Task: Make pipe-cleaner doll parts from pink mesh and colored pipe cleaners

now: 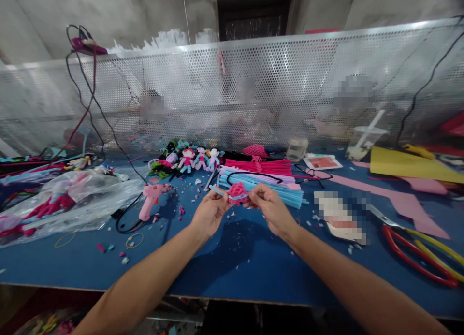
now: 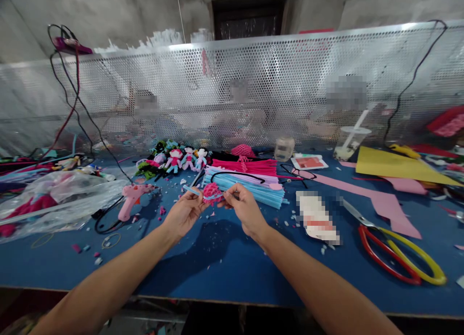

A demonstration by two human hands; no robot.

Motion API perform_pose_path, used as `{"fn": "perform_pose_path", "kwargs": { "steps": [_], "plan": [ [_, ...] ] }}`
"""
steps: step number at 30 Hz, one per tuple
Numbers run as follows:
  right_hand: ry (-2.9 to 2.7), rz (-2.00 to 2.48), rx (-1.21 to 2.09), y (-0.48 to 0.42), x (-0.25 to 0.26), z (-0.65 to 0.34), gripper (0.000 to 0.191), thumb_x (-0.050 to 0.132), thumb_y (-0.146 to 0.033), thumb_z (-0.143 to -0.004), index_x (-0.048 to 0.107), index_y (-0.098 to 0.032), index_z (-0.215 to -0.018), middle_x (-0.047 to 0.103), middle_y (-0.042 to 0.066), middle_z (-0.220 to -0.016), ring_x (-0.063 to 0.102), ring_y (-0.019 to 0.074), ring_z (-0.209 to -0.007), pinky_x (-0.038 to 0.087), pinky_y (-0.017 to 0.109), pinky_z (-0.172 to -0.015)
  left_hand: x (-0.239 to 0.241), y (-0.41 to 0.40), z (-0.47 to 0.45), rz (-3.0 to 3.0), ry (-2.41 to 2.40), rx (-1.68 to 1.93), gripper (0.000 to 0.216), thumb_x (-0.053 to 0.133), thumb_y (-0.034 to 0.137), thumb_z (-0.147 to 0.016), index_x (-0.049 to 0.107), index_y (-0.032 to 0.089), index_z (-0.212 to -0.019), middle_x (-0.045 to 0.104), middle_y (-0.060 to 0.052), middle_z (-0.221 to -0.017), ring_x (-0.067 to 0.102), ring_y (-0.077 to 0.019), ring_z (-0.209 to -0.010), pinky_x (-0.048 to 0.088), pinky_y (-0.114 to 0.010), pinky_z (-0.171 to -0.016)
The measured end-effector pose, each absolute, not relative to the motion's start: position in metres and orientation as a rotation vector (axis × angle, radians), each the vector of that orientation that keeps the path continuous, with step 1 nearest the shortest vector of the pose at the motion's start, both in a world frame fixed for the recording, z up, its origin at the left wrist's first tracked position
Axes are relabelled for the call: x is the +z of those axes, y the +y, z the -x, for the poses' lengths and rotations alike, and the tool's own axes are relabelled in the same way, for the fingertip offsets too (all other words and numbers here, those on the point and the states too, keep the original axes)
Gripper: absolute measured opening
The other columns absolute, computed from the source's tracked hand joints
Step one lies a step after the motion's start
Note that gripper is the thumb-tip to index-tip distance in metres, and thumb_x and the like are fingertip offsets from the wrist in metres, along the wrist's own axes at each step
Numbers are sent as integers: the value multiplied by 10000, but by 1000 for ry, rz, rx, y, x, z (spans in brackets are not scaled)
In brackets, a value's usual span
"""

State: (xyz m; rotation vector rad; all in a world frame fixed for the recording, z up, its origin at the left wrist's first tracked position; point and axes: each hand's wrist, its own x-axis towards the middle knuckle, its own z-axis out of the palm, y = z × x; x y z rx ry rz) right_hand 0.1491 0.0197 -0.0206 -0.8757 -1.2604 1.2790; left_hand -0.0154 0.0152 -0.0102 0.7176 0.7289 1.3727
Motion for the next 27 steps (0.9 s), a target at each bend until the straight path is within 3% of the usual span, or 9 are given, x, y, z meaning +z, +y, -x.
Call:
{"fn": "perform_pose_path", "kwargs": {
  "steps": [8, 14, 21, 24, 27],
  "plan": [
    [-1268, 836, 1376, 22, -22, -151, 280, 702, -417, -721, 524, -201, -711, 589, -50, -554, 555, 119, -539, 394, 261, -593, -17, 22, 23, -725, 631, 1253, 190, 636, -31, -587, 564, 136, -643, 585, 16, -635, 590, -100, -631, 519, -243, -680],
    [-1316, 770, 1533, 25, -20, -153, 302, 769, -391, -646, 552, -184, -682, 570, -54, -584, 523, 92, -507, 401, 242, -551, -20, 23, 24, -749, 682, 1103, 204, 608, -42, -598, 582, 124, -715, 613, -14, -663, 599, -112, -576, 511, -226, -587],
    [-1441, 704, 1521, 25, -15, -157, 287, 785, -379, -630, 586, -183, -696, 601, -36, -639, 548, 101, -571, 438, 250, -612, -21, 22, 22, -755, 747, 994, 208, 573, -44, -660, 599, 109, -799, 648, -50, -712, 625, -116, -604, 512, -218, -609],
    [-1548, 719, 1446, 22, -10, -160, 260, 753, -346, -681, 597, -208, -837, 626, -24, -718, 573, 116, -647, 453, 249, -644, -19, 20, 21, -749, 731, 966, 191, 571, -42, -664, 587, 116, -771, 637, -35, -677, 614, -109, -579, 517, -228, -613],
    [-1715, 719, 1365, 20, -6, -164, 470, 719, -314, -717, 548, -266, -1152, 649, 1, -887, 600, 145, -780, 480, 267, -699, -16, 19, 22, -776, 697, 912, 164, 599, -14, -665, 576, 121, -755, 611, -17, -647, 600, -106, -551, 521, -238, -592]
  ]
}}
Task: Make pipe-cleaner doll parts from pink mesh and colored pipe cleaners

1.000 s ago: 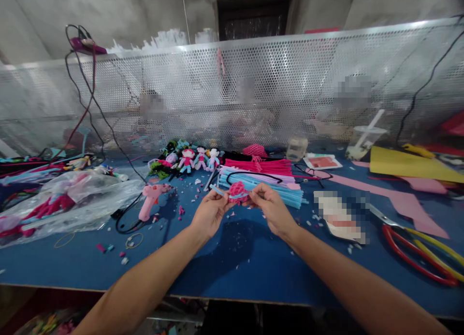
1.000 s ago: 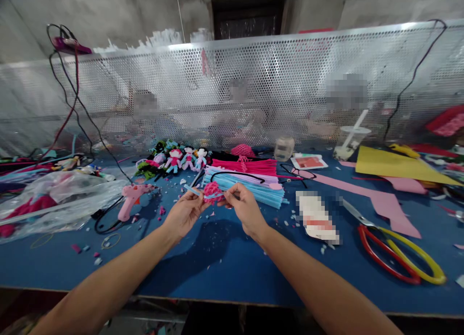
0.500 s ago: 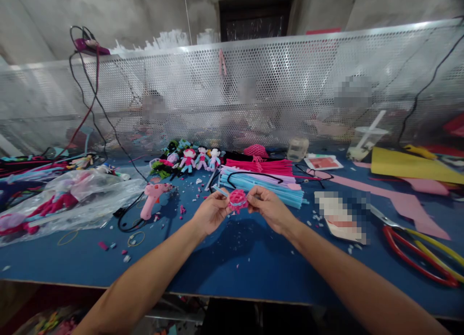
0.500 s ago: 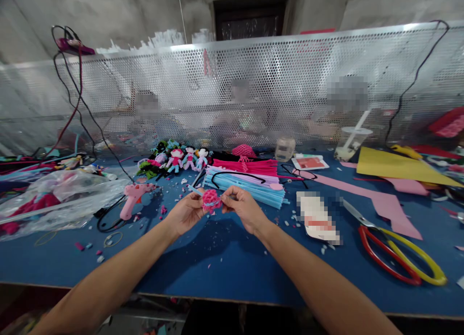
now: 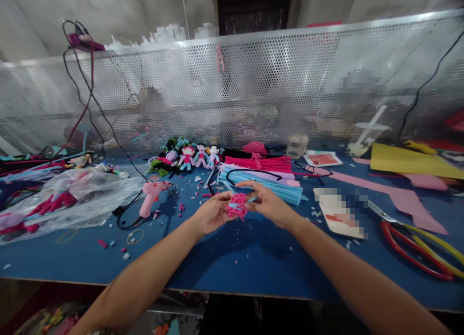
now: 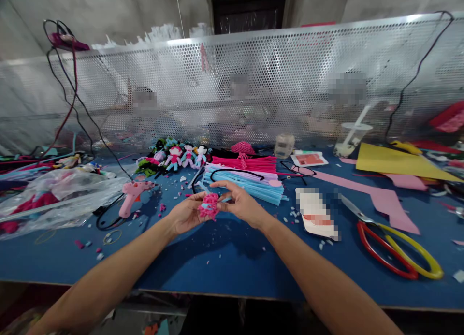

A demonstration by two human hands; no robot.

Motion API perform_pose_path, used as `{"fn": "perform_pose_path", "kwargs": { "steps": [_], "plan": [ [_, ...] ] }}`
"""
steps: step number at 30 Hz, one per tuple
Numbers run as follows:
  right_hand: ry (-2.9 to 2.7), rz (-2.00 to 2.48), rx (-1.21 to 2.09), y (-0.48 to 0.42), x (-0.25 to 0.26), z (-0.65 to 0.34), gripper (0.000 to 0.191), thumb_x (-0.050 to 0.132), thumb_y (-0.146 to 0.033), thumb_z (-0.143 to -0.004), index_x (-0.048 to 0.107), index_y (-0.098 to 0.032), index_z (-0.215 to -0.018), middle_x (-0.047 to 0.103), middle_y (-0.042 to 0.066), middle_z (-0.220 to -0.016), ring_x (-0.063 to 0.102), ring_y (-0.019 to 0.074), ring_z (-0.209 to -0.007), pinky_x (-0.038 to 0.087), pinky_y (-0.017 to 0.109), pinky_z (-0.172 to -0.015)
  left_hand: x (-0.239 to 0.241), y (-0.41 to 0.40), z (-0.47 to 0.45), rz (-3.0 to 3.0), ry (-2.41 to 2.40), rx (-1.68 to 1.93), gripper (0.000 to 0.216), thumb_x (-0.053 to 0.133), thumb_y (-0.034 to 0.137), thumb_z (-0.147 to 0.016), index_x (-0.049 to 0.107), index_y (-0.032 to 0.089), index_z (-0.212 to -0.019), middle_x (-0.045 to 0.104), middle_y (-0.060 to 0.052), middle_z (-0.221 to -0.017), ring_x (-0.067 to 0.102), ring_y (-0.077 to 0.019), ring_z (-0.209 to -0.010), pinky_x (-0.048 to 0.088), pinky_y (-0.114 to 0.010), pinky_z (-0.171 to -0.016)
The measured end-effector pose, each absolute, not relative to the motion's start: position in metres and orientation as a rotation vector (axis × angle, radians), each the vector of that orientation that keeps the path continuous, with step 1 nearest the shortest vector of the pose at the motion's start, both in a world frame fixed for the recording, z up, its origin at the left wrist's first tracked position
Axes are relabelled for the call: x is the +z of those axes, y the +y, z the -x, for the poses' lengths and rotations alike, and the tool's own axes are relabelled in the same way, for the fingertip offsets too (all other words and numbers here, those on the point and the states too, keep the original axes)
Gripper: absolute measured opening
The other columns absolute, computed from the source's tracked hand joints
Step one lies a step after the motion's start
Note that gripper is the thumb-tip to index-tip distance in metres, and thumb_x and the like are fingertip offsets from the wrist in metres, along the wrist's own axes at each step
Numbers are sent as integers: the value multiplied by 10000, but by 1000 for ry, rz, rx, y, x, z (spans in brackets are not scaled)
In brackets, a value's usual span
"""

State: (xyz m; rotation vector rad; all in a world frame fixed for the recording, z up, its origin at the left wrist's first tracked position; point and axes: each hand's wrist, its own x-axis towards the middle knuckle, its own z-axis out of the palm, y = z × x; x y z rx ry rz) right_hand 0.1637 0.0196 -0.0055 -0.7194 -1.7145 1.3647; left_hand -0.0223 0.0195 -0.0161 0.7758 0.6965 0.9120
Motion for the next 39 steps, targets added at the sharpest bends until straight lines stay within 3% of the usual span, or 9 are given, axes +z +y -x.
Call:
{"fn": "perform_pose_path", "kwargs": {
  "steps": [2, 5, 11, 16, 22, 26, 28, 33, 39],
  "plan": [
    [-1873, 698, 1299, 18, -5, -164, 558, 695, -296, -736, 505, -275, -1260, 652, 17, -962, 604, 162, -828, 489, 289, -737, -14, 20, 24, -813, 659, 886, 180, 648, 12, -654, 575, 121, -777, 563, 17, -589, 538, -72, -466, 485, -197, -513],
    [-2055, 659, 1234, 17, -9, -161, 487, 647, -241, -763, 556, -260, -1241, 670, 24, -955, 613, 174, -821, 489, 315, -766, -12, 19, 27, -857, 642, 890, 262, 720, 52, -627, 554, 141, -809, 517, 50, -557, 490, -51, -417, 427, -163, -443],
    [-1922, 661, 1346, 18, -24, -150, 407, 623, -201, -754, 624, -216, -1161, 672, 4, -820, 602, 127, -605, 493, 270, -615, -15, 8, 16, -971, 661, 945, 264, 738, 147, -637, 501, 163, -751, 558, 21, -650, 583, -137, -516, 525, -300, -509],
    [-1748, 767, 1316, 21, -30, -144, 389, 630, -171, -728, 646, -228, -1113, 676, 11, -844, 593, 131, -642, 476, 270, -640, -22, 13, 10, -777, 831, 1166, 180, 690, 150, -687, 521, 153, -746, 543, 29, -607, 536, -86, -464, 453, -195, -449],
    [-1430, 743, 1475, 27, -28, -148, 220, 672, -249, -722, 698, -199, -935, 660, 5, -735, 549, 128, -621, 433, 279, -621, -13, 20, 20, -687, 787, 1166, 382, 545, 498, -814, 600, 122, -775, 643, -70, -729, 619, -146, -640, 527, -263, -607],
    [-1191, 783, 1555, 30, -23, -154, 184, 731, -248, -660, 696, -194, -832, 646, -4, -689, 538, 113, -598, 418, 267, -609, -9, 12, 17, -865, 678, 1127, 314, 705, 318, -730, 625, 148, -982, 662, -95, -1015, 640, -200, -897, 517, -343, -823],
    [-1139, 802, 1583, 30, -21, -155, 171, 746, -255, -640, 684, -188, -785, 631, -6, -655, 541, 116, -594, 412, 259, -587, -10, 9, 15, -966, 692, 1160, 403, 752, 186, -669, 614, 167, -1047, 657, -76, -1032, 643, -186, -885, 509, -329, -828],
    [-1264, 816, 1554, 25, -21, -151, 220, 695, -322, -704, 661, -187, -874, 625, -1, -658, 553, 134, -614, 407, 261, -553, -13, 8, 14, -1002, 731, 1243, 276, 735, 165, -678, 624, 156, -931, 652, -38, -898, 631, -135, -773, 518, -287, -760],
    [-1509, 959, 1170, 22, -24, -147, 174, 606, -370, -777, 618, -197, -768, 607, -17, -697, 541, 142, -662, 424, 297, -678, -13, 10, 14, -931, 705, 1287, 183, 723, 173, -687, 588, 165, -810, 637, -16, -858, 626, -151, -829, 524, -343, -824]
  ]
}}
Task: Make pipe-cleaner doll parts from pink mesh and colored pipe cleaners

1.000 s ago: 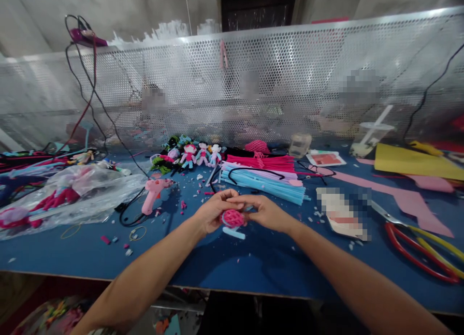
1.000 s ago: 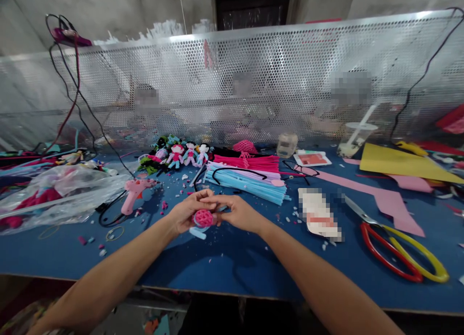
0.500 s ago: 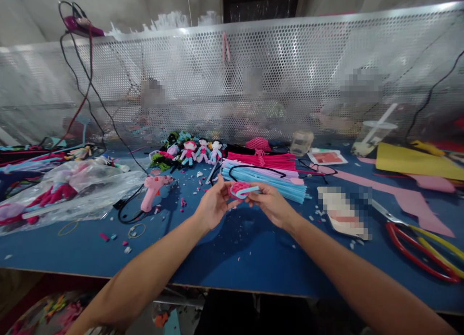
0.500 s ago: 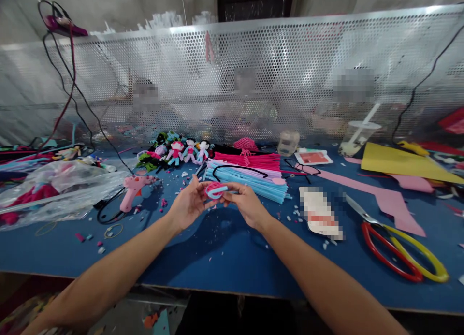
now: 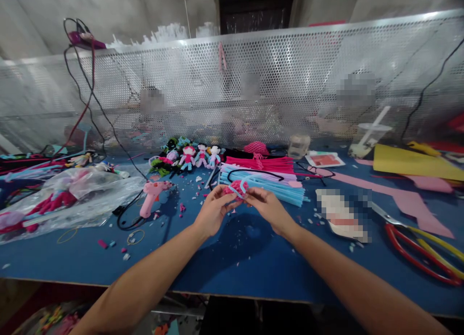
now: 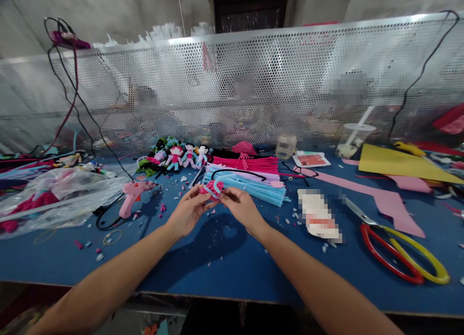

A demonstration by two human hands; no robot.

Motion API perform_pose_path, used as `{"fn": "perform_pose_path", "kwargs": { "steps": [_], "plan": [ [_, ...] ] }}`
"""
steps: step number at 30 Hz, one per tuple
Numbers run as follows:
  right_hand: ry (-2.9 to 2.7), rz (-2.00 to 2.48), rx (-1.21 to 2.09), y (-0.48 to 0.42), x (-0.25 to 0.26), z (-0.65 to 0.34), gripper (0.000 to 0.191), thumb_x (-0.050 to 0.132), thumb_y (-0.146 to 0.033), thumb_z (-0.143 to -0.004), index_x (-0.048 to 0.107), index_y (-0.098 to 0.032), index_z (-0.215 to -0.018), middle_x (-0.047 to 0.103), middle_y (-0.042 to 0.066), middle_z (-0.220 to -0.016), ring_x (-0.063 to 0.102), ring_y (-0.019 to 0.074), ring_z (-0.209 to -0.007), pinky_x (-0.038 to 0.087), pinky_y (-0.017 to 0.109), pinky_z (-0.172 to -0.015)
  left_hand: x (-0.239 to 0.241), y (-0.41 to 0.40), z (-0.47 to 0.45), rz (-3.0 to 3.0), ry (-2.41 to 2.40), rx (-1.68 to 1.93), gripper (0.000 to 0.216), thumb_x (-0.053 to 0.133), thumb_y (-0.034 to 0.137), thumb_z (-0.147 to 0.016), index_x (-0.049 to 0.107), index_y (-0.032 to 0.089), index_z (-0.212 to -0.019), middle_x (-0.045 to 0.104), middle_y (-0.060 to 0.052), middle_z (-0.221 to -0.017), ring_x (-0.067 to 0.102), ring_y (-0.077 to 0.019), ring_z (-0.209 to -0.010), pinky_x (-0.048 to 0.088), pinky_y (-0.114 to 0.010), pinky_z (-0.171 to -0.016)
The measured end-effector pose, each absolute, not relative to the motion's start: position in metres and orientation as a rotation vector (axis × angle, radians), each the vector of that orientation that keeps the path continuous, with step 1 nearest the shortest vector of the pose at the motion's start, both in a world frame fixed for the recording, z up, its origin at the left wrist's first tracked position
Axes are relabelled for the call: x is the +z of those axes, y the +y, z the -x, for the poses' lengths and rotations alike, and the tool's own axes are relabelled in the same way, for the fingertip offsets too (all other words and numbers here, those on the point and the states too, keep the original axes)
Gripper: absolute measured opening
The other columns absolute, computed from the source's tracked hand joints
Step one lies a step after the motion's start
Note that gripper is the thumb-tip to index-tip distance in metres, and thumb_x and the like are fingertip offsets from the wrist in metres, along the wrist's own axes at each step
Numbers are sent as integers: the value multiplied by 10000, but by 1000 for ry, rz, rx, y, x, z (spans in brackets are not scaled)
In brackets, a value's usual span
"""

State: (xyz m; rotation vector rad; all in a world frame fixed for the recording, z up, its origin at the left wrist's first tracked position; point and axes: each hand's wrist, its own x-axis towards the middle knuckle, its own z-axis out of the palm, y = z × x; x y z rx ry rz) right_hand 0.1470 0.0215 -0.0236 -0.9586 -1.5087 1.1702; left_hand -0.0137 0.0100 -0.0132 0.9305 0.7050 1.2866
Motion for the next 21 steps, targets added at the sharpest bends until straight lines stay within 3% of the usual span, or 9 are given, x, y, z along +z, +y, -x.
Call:
{"fn": "perform_pose_path", "kwargs": {
  "steps": [7, 15, 21],
  "plan": [
    [-1550, 971, 844, 16, -22, -147, 173, 647, -260, -733, 570, -209, -879, 598, 20, -821, 568, 175, -762, 451, 323, -741, -9, 11, 14, -867, 718, 1269, 283, 644, 181, -737, 583, 219, -1012, 657, -24, -921, 633, -149, -791, 547, -365, -775],
    [-1582, 819, 919, 11, -19, -146, 326, 620, -206, -760, 552, -244, -1076, 553, 0, -812, 551, 157, -729, 459, 300, -688, -9, 9, 13, -890, 658, 1162, 341, 614, 201, -770, 573, 240, -1106, 647, -40, -973, 630, -156, -802, 545, -318, -707],
    [-1659, 906, 713, 12, -23, -147, 217, 652, -323, -770, 673, -253, -974, 544, 61, -981, 548, 193, -826, 485, 341, -719, -6, 7, 13, -869, 661, 1128, 359, 593, 166, -749, 582, 216, -1104, 637, -55, -947, 617, -140, -734, 538, -277, -651]
  ]
}}
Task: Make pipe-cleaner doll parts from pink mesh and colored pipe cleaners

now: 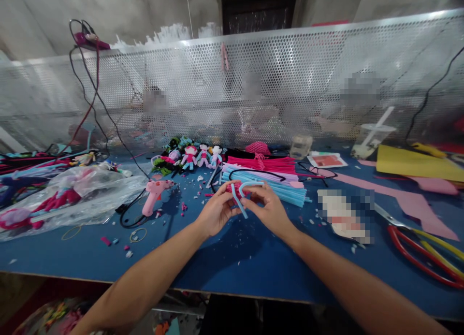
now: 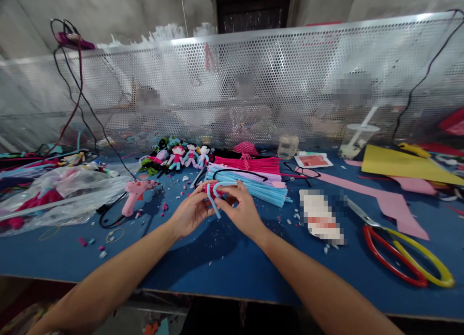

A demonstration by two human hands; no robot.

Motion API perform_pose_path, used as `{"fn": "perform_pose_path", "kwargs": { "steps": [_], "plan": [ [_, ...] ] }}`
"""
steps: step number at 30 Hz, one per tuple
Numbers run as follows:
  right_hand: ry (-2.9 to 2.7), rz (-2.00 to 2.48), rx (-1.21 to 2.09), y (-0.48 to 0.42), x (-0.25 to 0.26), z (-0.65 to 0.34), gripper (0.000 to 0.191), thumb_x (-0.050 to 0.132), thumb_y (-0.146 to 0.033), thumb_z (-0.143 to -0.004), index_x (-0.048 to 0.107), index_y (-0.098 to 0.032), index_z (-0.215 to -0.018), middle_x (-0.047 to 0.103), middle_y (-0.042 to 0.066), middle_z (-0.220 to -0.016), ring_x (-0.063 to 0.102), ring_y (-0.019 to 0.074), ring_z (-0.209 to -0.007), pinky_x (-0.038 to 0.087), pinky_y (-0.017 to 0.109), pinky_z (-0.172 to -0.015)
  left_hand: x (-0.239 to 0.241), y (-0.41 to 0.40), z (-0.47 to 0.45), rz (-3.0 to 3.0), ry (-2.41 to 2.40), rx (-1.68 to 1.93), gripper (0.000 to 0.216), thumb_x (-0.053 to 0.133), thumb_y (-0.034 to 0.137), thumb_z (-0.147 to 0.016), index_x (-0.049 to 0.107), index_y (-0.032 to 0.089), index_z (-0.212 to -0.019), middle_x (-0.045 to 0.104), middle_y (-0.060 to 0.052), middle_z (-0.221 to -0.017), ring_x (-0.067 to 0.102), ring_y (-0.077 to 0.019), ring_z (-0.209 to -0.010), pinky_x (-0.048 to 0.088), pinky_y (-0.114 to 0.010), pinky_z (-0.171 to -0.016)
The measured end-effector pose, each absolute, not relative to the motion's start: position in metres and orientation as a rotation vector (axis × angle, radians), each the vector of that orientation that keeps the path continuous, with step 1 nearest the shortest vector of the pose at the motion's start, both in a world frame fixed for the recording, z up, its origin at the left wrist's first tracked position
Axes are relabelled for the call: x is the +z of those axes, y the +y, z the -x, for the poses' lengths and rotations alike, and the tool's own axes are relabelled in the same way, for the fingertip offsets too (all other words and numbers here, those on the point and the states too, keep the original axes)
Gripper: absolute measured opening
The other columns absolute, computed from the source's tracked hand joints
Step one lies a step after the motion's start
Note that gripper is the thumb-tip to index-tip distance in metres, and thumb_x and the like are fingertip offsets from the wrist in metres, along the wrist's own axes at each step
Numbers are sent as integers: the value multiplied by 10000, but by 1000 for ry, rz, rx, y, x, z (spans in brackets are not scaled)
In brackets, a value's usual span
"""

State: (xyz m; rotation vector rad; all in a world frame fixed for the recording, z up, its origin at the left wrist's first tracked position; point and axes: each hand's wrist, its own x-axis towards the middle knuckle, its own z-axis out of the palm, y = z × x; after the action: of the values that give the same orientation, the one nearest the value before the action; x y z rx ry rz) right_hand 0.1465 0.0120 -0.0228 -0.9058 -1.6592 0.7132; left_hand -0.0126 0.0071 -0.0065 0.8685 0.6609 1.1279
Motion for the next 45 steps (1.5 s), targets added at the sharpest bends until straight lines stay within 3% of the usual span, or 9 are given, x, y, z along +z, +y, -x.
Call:
{"fn": "perform_pose_path", "kwargs": {
  "steps": [4, 7, 12, 20, 24, 31, 36, 45],
  "plan": [
    [-1693, 916, 633, 14, -22, -148, 144, 652, -320, -773, 686, -242, -890, 505, 83, -1101, 515, 244, -1038, 483, 357, -792, -6, 8, 13, -837, 626, 1049, 371, 574, 140, -720, 591, 196, -1087, 587, -21, -774, 550, -99, -588, 442, -185, -475],
    [-1719, 901, 596, 16, -23, -148, 96, 621, -279, -800, 658, -240, -880, 554, 70, -1038, 535, 229, -1000, 460, 370, -835, -7, 11, 15, -800, 590, 994, 326, 558, 172, -733, 602, 173, -1056, 546, -11, -704, 515, -93, -546, 373, -174, -426],
    [-1695, 944, 624, 21, -27, -149, 69, 617, -248, -796, 621, -229, -862, 583, 47, -914, 557, 204, -873, 465, 343, -768, -9, 9, 15, -899, 641, 1008, 352, 644, 268, -765, 592, 211, -1109, 550, -16, -812, 508, -72, -577, 343, -165, -442],
    [-1671, 942, 663, 18, -25, -148, 54, 605, -238, -798, 603, -232, -852, 586, 50, -941, 540, 213, -922, 468, 330, -760, -14, 8, 12, -1146, 786, 1084, 391, 671, 339, -757, 610, 223, -1125, 560, -6, -768, 477, -61, -575, 343, -175, -493],
    [-1675, 909, 631, 16, -22, -148, 39, 597, -226, -810, 598, -225, -848, 569, 53, -919, 532, 207, -909, 466, 318, -749, -14, 7, 12, -1130, 803, 1106, 353, 668, 329, -757, 613, 221, -1089, 580, -27, -845, 538, -95, -679, 412, -185, -544],
    [-1662, 781, 707, 18, -27, -146, 30, 592, -195, -809, 600, -222, -817, 524, 53, -986, 528, 208, -975, 474, 344, -817, -7, 3, 12, -987, 689, 1061, 301, 624, 306, -794, 580, 245, -1086, 599, -41, -939, 595, -162, -818, 535, -334, -695],
    [-1659, 772, 771, 15, -26, -146, 37, 631, -212, -782, 626, -220, -818, 492, 53, -1062, 560, 193, -917, 503, 350, -798, -7, 7, 13, -952, 686, 1139, 268, 641, 319, -782, 587, 230, -1029, 613, -35, -931, 598, -152, -795, 535, -315, -687],
    [-1749, 837, 676, 12, -26, -145, 43, 662, -241, -760, 688, -220, -788, 650, 31, -852, 624, 197, -793, 498, 335, -728, -15, 15, 13, -999, 694, 1294, 333, 664, 320, -767, 578, 205, -1068, 626, -20, -874, 564, -101, -700, 460, -208, -603]
  ]
}}
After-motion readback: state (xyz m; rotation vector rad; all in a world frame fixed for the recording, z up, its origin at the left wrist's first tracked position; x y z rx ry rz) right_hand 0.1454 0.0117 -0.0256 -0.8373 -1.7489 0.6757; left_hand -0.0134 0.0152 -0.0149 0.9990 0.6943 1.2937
